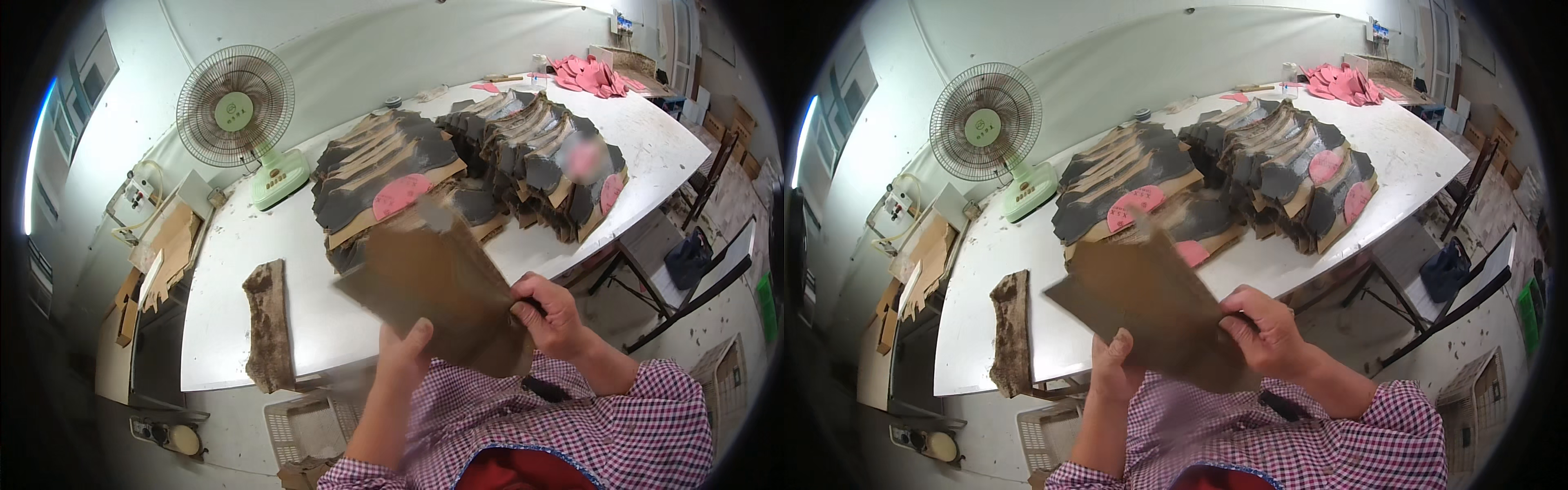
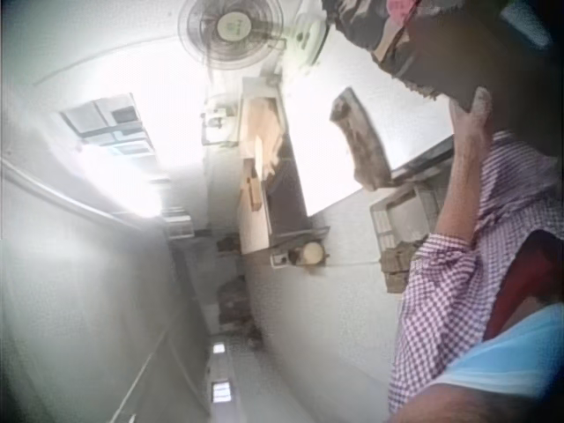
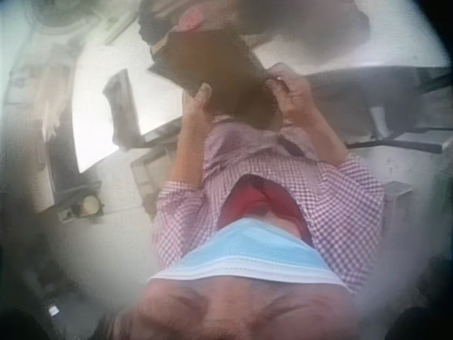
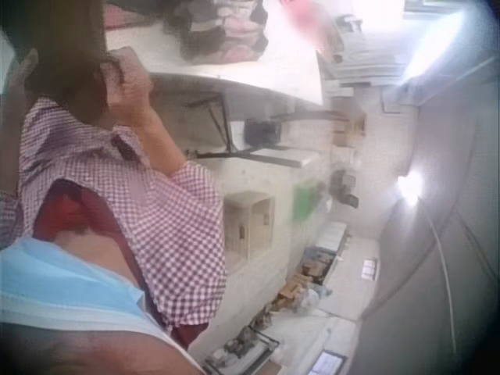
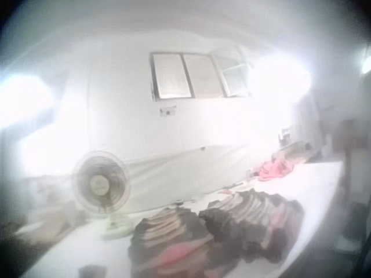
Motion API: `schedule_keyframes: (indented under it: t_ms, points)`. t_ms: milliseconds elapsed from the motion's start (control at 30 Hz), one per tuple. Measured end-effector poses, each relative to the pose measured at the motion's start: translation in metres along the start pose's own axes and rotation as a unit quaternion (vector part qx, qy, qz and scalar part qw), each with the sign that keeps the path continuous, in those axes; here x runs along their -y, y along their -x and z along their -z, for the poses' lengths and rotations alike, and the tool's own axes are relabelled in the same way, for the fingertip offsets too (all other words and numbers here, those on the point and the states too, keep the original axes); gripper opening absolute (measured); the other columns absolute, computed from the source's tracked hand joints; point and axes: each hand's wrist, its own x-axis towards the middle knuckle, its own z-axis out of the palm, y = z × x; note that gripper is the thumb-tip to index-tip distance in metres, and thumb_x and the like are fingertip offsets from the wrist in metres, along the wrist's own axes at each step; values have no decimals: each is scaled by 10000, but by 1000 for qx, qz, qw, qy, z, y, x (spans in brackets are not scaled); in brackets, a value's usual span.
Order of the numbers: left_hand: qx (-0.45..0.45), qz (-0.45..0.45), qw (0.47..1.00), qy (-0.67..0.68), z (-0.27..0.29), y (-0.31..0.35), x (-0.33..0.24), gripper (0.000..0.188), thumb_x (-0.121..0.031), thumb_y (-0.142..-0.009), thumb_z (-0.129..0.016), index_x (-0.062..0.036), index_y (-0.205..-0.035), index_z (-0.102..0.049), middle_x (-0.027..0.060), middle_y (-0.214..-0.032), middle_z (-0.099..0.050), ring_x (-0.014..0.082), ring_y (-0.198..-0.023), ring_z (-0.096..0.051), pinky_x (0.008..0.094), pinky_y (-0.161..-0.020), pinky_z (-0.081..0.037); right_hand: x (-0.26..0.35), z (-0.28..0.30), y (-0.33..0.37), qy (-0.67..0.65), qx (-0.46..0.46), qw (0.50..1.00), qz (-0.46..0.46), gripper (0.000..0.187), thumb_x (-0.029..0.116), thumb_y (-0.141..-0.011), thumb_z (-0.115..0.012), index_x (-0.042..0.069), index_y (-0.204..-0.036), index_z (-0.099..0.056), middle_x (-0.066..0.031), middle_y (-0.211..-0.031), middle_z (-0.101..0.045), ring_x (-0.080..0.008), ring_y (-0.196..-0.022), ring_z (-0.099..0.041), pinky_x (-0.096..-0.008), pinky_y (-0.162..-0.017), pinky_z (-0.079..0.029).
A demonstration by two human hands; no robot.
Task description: The person repeatedly picks up individual pieces of material from a stack on a table, turns them over to inspect both sides, and places them back on the stack. The person handles the materials by hand without using any tools.
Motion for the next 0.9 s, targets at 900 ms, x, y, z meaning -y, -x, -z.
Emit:
schedule_keyframes:
  t_ms: [900]
  points:
    - [17,88,972,218,12,10,1,534,-187,-895,-493,30,-1376,-413,180,-1374,-493,345,-1265,-476,470,-1092,-356,-57,3,-43,-489,21,777,-396,370,171,-887,-661,4,-1210,-593,-114,-1113,-659,-167,-953,-653,-328,-833,-541]
